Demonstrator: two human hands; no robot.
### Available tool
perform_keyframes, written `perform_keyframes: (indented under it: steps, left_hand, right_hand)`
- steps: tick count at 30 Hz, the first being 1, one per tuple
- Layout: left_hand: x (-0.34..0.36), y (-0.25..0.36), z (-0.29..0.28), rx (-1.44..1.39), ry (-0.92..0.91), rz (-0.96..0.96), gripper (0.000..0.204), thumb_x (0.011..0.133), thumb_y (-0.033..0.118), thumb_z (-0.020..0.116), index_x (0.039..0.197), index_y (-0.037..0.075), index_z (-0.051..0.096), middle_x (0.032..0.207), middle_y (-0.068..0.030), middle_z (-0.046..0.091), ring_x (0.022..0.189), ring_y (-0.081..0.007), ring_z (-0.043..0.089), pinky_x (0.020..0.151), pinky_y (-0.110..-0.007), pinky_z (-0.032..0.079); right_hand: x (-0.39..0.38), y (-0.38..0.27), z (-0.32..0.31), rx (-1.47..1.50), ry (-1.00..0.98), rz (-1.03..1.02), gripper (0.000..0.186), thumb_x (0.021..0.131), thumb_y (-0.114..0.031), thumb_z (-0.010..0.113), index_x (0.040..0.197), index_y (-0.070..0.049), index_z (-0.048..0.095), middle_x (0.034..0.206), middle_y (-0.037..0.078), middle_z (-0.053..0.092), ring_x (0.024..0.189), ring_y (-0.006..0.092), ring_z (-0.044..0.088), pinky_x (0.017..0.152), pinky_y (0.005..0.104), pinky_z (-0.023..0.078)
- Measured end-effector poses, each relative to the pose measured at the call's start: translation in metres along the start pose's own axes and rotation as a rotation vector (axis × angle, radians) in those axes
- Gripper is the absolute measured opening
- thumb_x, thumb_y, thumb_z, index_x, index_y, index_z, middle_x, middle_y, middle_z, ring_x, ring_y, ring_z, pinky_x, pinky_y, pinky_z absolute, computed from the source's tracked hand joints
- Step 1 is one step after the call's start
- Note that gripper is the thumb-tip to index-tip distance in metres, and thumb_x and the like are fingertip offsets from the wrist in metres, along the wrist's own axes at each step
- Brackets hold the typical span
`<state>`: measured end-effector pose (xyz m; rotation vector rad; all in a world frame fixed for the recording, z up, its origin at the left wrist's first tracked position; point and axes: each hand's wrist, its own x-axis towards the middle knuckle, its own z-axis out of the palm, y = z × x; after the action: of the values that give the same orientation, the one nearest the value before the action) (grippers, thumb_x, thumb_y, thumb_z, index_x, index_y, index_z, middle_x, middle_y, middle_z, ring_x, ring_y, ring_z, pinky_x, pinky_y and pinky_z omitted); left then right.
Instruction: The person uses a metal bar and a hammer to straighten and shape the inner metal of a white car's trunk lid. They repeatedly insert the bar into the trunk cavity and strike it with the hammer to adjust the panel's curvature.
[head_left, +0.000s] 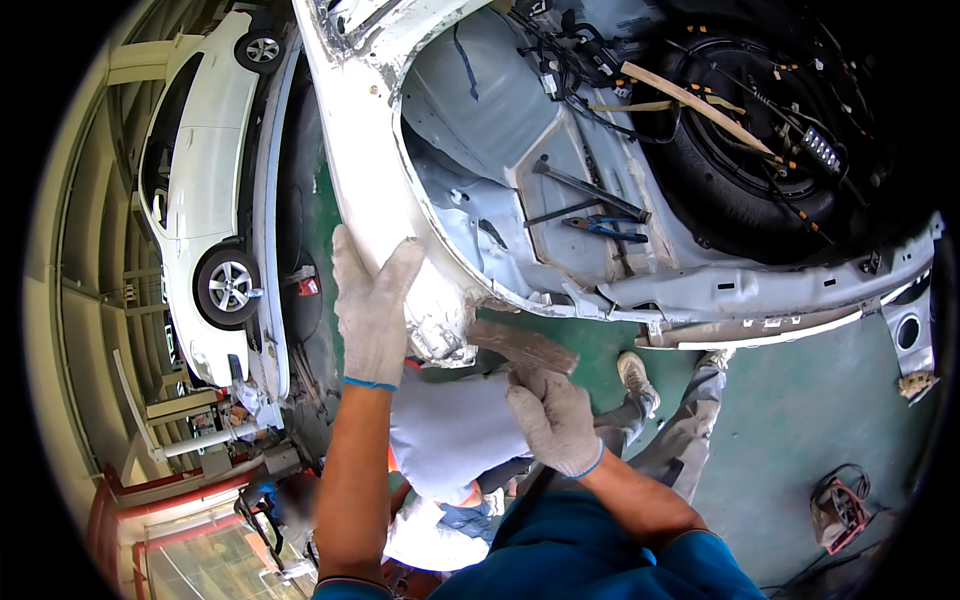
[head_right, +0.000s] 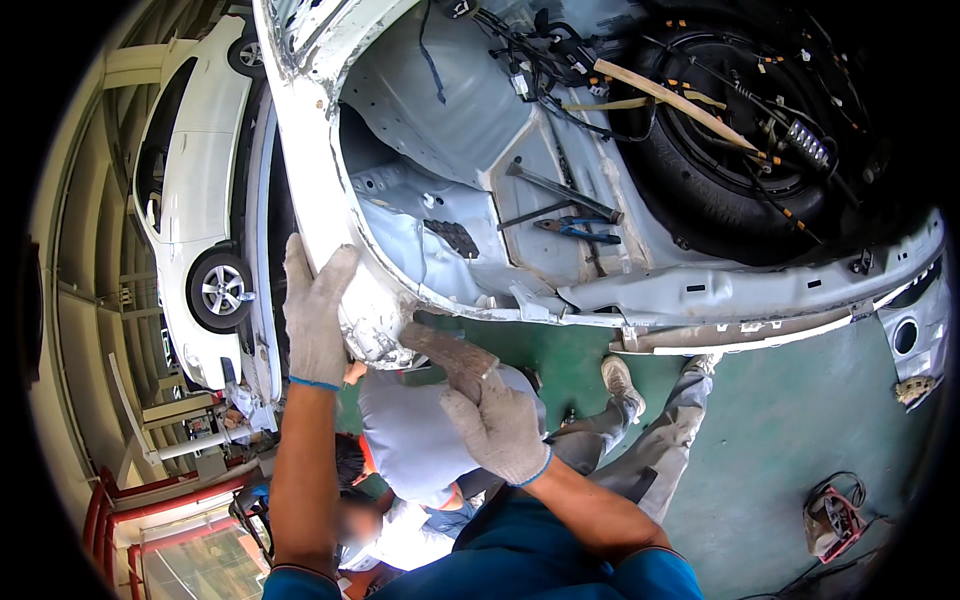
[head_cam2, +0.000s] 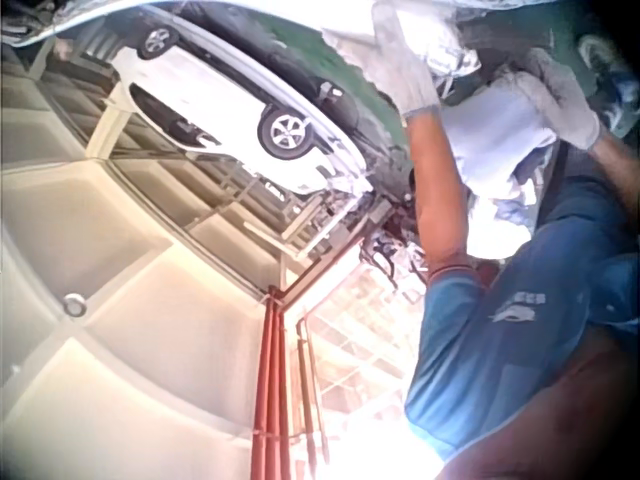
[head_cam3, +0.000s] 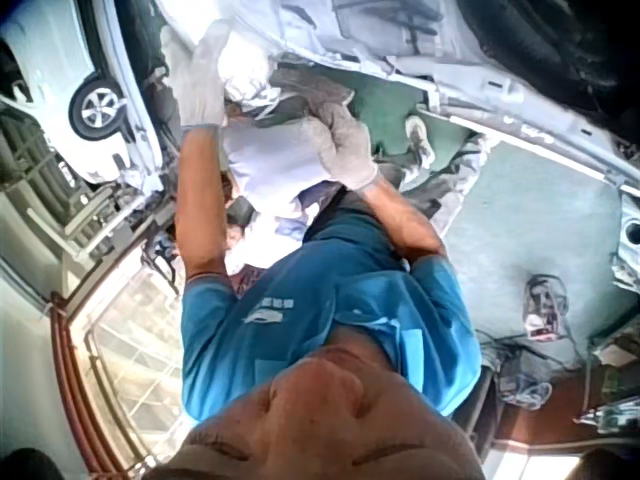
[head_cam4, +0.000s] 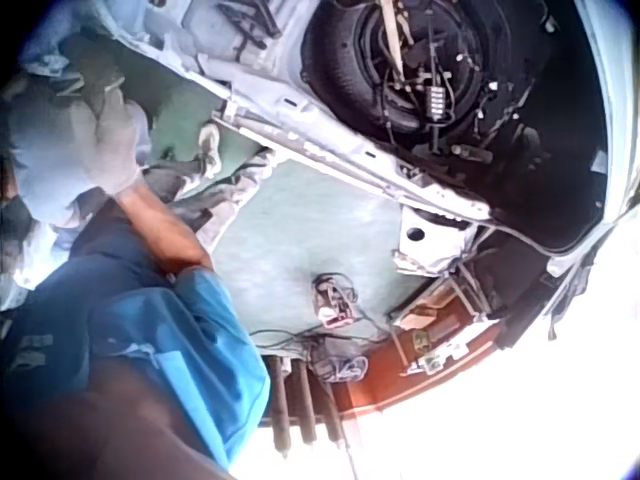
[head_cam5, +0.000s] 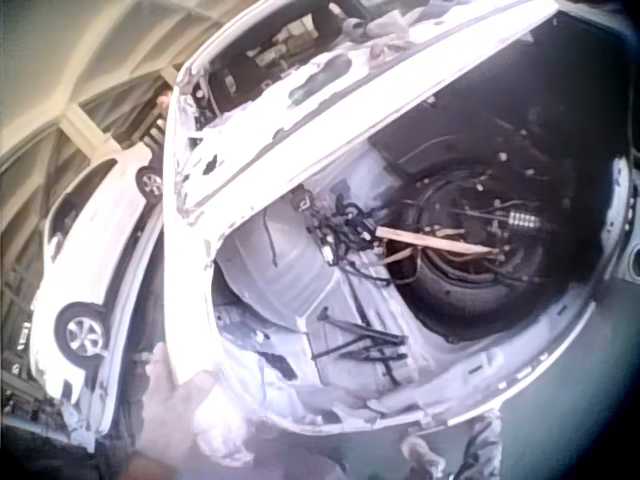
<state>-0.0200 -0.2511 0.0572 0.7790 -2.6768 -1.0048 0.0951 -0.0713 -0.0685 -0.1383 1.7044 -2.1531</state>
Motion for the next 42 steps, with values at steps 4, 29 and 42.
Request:
perform_keyframes:
  steps: [4,29,42]
  left_hand:
    - [0.002,-0.002,0.000,0.016,0.025,0.012,0.105,0.088,0.047,0.079,0.162,-0.007,0.027,0.156,-0.0284,0.043,0.138,-0.0364,0.054,0.114,-0.040,0.045]
    - [-0.001,0.002,0.009,-0.095,0.057,0.009,0.104,0.086,0.045,0.082,0.163,-0.002,0.031,0.157,-0.0251,0.043,0.139,-0.0358,0.053,0.116,-0.040,0.043]
    - [-0.002,-0.017,0.004,0.012,0.171,0.136,0.090,0.093,0.059,0.069,0.161,0.009,0.038,0.161,-0.0304,0.037,0.140,-0.0480,0.049,0.113,-0.052,0.045]
  right_hand:
    - [-0.019,0.007,-0.007,0.135,0.082,-0.274,0.033,0.100,-0.010,0.057,0.128,0.005,0.065,0.101,0.015,0.068,0.078,0.0246,0.065,0.070,0.0387,0.052]
    - [-0.025,0.023,0.008,-0.143,0.144,-0.456,0.036,0.083,-0.015,0.076,0.117,-0.008,0.069,0.086,0.014,0.070,0.080,0.0384,0.070,0.072,0.0472,0.055]
    - [-0.038,-0.063,-0.065,-0.311,-0.204,-0.183,0.052,0.094,-0.034,0.075,0.135,-0.003,0.064,0.092,0.016,0.071,0.078,0.0360,0.067,0.076,0.0433,0.053]
